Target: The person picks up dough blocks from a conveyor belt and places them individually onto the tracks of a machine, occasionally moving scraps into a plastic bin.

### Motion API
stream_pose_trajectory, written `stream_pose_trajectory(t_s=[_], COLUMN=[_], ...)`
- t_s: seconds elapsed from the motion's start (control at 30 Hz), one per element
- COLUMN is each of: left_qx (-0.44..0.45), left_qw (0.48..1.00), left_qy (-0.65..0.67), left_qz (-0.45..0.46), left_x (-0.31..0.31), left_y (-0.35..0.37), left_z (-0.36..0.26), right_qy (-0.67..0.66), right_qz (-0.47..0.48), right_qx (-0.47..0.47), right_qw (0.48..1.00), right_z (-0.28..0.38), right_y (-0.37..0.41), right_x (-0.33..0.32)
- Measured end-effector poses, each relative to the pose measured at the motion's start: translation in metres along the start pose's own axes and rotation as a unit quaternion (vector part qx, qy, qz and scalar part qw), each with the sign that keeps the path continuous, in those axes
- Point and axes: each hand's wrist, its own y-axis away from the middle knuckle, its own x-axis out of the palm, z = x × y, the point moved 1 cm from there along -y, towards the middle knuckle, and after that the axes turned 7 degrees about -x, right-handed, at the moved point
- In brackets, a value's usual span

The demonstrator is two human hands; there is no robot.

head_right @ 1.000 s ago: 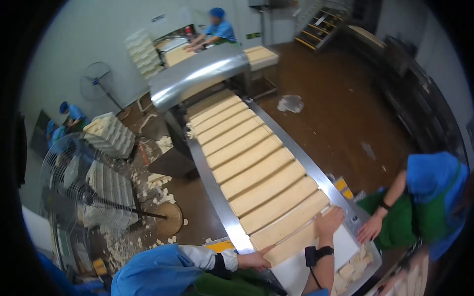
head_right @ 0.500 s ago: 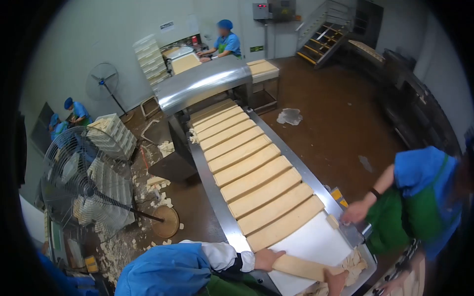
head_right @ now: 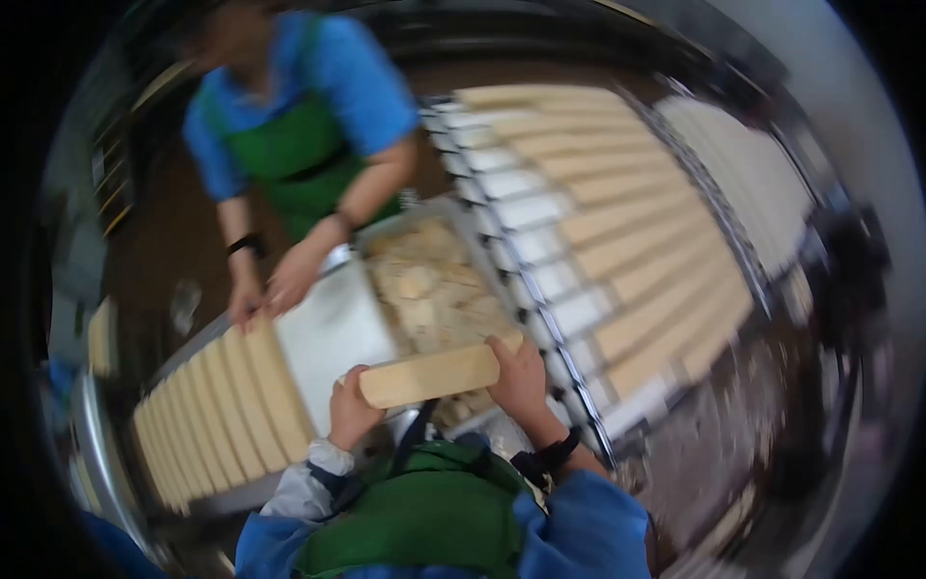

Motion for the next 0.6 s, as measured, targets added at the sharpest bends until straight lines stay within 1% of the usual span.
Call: stream_pose_trajectory(t_s=[0.03,0.07,0.13,0.17,0.2,0.27,0.3,0.33,0.4,0.43,0.5,0.6], left_qx=[0.058,0.064,0.118,0.136,0.138,0.064,0.024,-0.029,-0.138,-0.173,-0.245,-0.256], left_qw=[0.998,0.995,0.968,0.948,0.938,0.882,0.844,0.824,0.776,0.76,0.726,0.721], left_qy=[0.02,0.027,0.065,0.079,0.059,0.176,0.231,0.248,0.28,0.272,0.25,0.252], left_qz=[0.014,0.071,0.214,0.278,0.312,0.431,0.483,0.508,0.548,0.564,0.592,0.592], left_x=[-0.001,0.005,0.028,0.039,0.056,0.097,0.112,0.124,0.142,0.142,0.135,0.15], left_y=[-0.003,-0.003,0.004,0.012,0.025,0.056,0.073,0.091,0.12,0.124,0.129,0.136], left_z=[-0.035,-0.065,-0.109,-0.127,-0.151,-0.174,-0.182,-0.19,-0.203,-0.217,-0.243,-0.245], right_qy=[0.002,0.014,0.028,0.036,0.03,0.005,-0.013,-0.032,-0.034,-0.035,-0.051,-0.066], right_qz=[-0.029,-0.03,-0.028,-0.007,0.005,0.04,0.059,0.079,0.149,0.186,0.214,0.259], right_qx=[0.024,0.066,0.132,0.151,0.155,0.155,0.151,0.145,0.145,0.142,0.131,0.135], right_qw=[0.999,0.997,0.99,0.988,0.987,0.987,0.987,0.986,0.977,0.972,0.967,0.954], right_z=[-0.016,-0.032,-0.063,-0.084,-0.114,-0.162,-0.185,-0.2,-0.223,-0.234,-0.256,-0.275], right_y=[0.011,0.026,0.06,0.08,0.099,0.136,0.152,0.16,0.166,0.167,0.166,0.162], right_x=[-0.028,-0.057,-0.114,-0.137,-0.153,-0.175,-0.183,-0.188,-0.19,-0.188,-0.17,-0.151])
